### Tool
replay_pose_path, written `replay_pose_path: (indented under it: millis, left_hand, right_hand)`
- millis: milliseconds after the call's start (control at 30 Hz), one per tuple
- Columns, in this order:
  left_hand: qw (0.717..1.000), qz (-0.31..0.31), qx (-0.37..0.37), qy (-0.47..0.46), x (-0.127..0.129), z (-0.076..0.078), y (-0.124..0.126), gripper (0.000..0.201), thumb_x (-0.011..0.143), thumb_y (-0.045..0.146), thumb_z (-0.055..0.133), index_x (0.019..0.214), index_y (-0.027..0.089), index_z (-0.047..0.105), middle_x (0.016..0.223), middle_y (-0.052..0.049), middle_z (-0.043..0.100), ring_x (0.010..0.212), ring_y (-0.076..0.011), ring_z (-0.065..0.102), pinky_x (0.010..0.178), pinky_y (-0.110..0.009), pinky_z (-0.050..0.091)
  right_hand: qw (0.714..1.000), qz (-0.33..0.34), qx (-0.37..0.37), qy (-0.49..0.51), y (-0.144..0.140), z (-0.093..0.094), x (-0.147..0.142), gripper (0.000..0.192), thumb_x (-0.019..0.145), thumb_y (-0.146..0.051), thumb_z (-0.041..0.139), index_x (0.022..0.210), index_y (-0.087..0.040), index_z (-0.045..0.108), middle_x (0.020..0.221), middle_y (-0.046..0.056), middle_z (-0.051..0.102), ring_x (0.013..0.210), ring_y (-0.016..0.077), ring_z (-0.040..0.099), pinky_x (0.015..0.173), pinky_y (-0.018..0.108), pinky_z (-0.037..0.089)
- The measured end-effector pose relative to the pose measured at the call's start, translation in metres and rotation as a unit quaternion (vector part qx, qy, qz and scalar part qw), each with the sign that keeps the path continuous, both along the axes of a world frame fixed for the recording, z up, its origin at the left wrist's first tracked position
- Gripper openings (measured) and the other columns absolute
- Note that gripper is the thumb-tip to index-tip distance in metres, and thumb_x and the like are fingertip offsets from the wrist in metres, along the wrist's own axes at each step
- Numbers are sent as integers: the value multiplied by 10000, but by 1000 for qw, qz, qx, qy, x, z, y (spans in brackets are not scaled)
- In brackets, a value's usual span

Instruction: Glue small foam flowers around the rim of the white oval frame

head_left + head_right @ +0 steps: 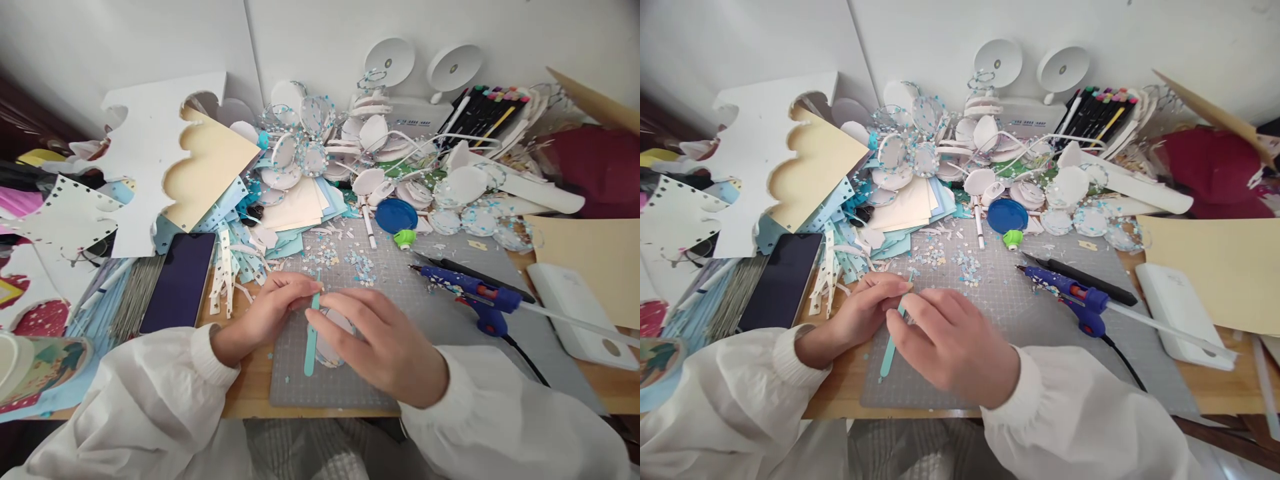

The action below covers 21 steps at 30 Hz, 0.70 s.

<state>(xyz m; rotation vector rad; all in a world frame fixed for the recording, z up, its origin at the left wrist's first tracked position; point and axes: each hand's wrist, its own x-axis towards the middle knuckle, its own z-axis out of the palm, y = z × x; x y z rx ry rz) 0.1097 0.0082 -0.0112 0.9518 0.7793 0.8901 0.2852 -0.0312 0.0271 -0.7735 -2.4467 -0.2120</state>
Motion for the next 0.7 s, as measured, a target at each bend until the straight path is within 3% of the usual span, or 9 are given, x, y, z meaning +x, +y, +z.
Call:
replay_pose_path:
  millis: [67, 200, 333, 400, 500, 600, 700]
  left_hand:
    - [1000, 8, 3, -11, 1, -1, 0, 493, 761, 248, 661, 435, 156, 304, 491, 55, 204, 480, -68, 171, 470, -272, 141]
    - [999, -9, 28, 21, 0, -1, 0, 506, 824, 297, 627, 451, 156, 315, 498, 53, 224, 483, -70, 198, 480, -267, 166]
    - [988, 1, 93, 127, -4, 2, 2, 369, 895, 361, 548, 601, 149, 616, 512, 38, 344, 503, -89, 317, 509, -256, 250]
    - [964, 13, 171, 203, -6, 4, 3, 288, 903, 337, 540, 757, 153, 706, 574, 13, 465, 562, -108, 415, 550, -252, 320]
    - [914, -11, 294, 281, -8, 4, 6, 223, 904, 278, 538, 874, 146, 715, 723, -35, 594, 682, -136, 521, 629, -255, 395]
    - [879, -64, 353, 315, -8, 2, 8, 184, 894, 247, 547, 887, 138, 695, 764, -49, 597, 699, -138, 536, 625, -248, 409]
    - [859, -104, 373, 334, -9, 1, 9, 164, 885, 238, 554, 895, 140, 686, 802, -56, 592, 725, -143, 542, 639, -252, 418]
  right_hand:
    - [999, 24, 43, 4, 10, -4, -7, 155, 861, -94, 550, 969, -128, 655, 922, 93, 698, 885, 218, 624, 765, 352, 534]
    - [994, 63, 91, 26, 20, -7, -2, 131, 857, -75, 530, 882, -114, 652, 866, 109, 719, 809, 210, 648, 724, 346, 555]
    - [985, 14, -6, 170, 27, -13, 21, 195, 863, -66, 509, 973, -193, 609, 909, 79, 715, 825, 193, 669, 703, 348, 573]
    - [951, -44, -73, 299, 31, -21, 32, 217, 832, -59, 565, 953, -238, 585, 858, 43, 696, 803, 194, 682, 673, 356, 569]
    - [877, -99, -170, 439, 35, -36, 41, 141, 833, -126, 604, 902, -241, 561, 826, 38, 656, 721, 205, 680, 591, 367, 547]
    - [828, -102, -257, 488, 37, -47, 42, 56, 870, -194, 575, 874, -237, 539, 795, 29, 636, 605, 174, 635, 538, 351, 519]
    - [806, -98, -301, 500, 37, -51, 42, 56, 877, -225, 576, 862, -239, 524, 754, 15, 609, 582, 159, 606, 543, 335, 507]
